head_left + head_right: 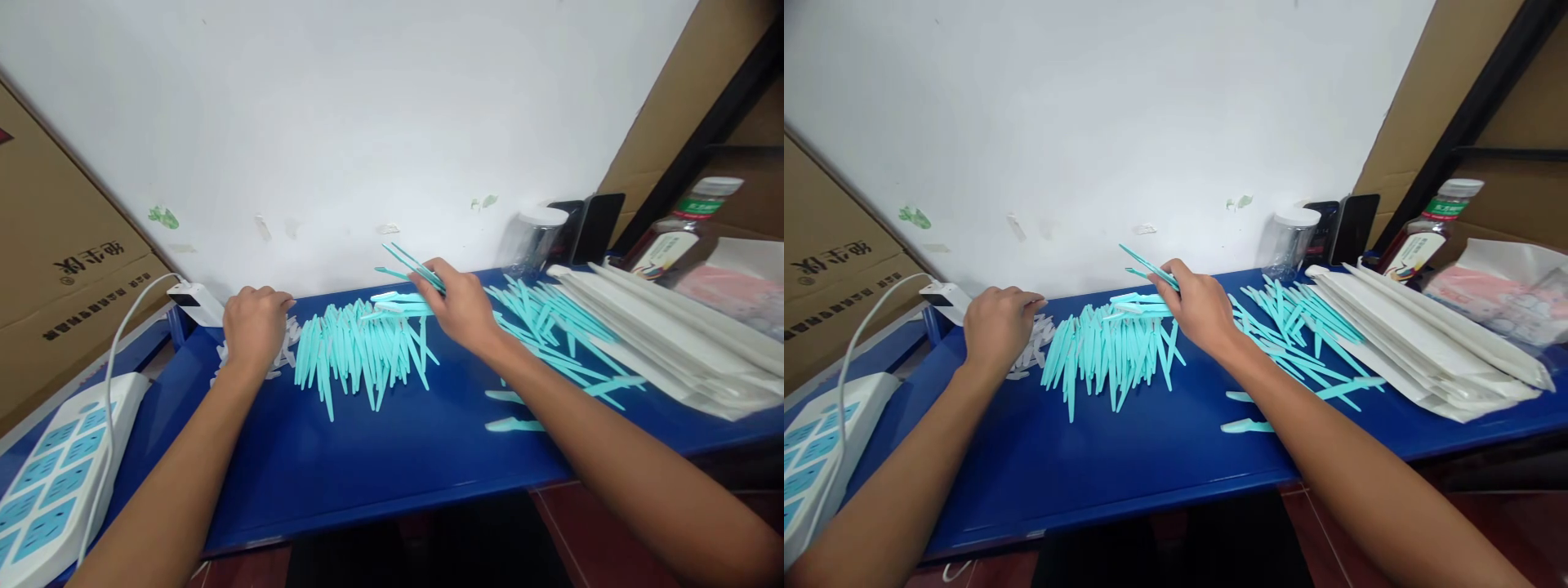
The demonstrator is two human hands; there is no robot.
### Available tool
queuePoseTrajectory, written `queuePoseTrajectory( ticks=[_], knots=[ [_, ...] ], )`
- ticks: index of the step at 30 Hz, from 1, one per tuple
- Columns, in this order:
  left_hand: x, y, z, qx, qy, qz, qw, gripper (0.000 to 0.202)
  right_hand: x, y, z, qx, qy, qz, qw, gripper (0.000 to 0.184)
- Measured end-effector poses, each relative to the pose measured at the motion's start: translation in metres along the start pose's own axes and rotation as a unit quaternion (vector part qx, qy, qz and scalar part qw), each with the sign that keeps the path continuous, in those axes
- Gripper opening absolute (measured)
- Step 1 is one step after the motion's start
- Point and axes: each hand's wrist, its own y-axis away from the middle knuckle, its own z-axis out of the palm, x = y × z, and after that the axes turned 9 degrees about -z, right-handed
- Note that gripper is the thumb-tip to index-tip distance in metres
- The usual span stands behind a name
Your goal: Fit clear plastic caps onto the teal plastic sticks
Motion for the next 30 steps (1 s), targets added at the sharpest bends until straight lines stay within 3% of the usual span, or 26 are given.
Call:
queuePoseTrajectory(
  ticks=[3, 5, 7, 9, 12, 16, 22, 27, 30],
  knots=[
    [0.006, 0.002, -0.004, 0.043, 0.147, -0.036, 0.988, 0.035, -0.002, 0.001, 0.001, -0.005, 0.006, 0.007, 1.0, 0.035],
    [0.027, 0.013, -0.011, 0.05, 0.309, -0.036, 0.949, 0.035, -0.004, 0.003, 0.003, -0.007, 0.01, 0.0, 1.0, 0.036],
    [0.055, 0.029, -0.018, 0.008, 0.431, -0.017, 0.902, 0.034, -0.009, 0.005, 0.005, -0.009, 0.015, -0.013, 1.0, 0.037],
    [0.08, 0.045, -0.022, -0.023, 0.48, 0.014, 0.877, 0.031, -0.014, 0.007, 0.008, -0.009, 0.025, -0.021, 0.999, 0.039],
    [0.1, 0.06, -0.019, -0.061, 0.54, -0.008, 0.839, 0.033, -0.02, 0.01, 0.011, -0.008, 0.042, -0.028, 0.999, 0.04],
    [0.099, 0.061, -0.012, -0.124, 0.605, -0.074, 0.783, 0.032, -0.021, 0.01, 0.013, -0.021, 0.046, -0.035, 0.998, 0.041],
    [0.094, 0.055, -0.015, -0.17, 0.641, -0.091, 0.744, 0.042, -0.022, 0.011, 0.011, -0.012, 0.019, -0.043, 0.999, 0.037],
    [0.091, 0.051, -0.017, -0.182, 0.65, -0.099, 0.731, 0.03, -0.022, 0.015, 0.006, 0.025, 0.032, -0.081, 0.996, 0.037],
    [0.073, 0.037, -0.014, -0.138, 0.652, -0.139, 0.732, 0.034, -0.011, 0.011, -0.004, 0.074, 0.062, -0.071, 0.993, 0.038]
  ],
)
